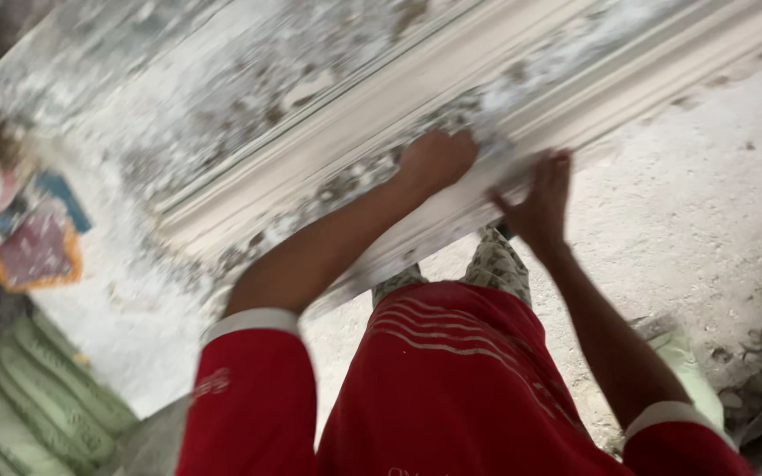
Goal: The person works on long plaster cornice moldings in a workshop. They twist thin wire ties by hand along the molding, then apply and smooth a white plaster compound onto the surface with a small spatula, wipe the area with a sponge, and reposition and press the molding pieces into place.
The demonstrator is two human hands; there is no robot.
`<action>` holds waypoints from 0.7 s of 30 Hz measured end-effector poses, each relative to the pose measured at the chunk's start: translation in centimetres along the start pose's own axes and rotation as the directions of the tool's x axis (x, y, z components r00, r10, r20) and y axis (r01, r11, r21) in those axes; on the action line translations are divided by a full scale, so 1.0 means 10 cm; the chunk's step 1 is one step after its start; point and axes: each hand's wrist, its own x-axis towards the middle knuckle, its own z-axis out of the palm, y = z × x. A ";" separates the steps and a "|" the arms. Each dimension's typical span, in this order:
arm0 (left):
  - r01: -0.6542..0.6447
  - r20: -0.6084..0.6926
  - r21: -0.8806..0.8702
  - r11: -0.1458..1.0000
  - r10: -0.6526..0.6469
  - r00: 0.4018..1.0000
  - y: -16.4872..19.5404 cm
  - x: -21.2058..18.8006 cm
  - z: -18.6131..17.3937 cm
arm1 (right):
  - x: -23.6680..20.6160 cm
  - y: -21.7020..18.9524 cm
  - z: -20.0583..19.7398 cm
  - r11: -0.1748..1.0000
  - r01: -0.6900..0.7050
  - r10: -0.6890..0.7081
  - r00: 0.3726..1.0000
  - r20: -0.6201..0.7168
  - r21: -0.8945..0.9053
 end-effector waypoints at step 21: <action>-0.117 0.252 0.258 0.959 0.050 0.967 2.01 4.31 -0.38 | 2.16 4.19 -2.30 0.985 0.089 -0.060 0.982 -0.182 0.151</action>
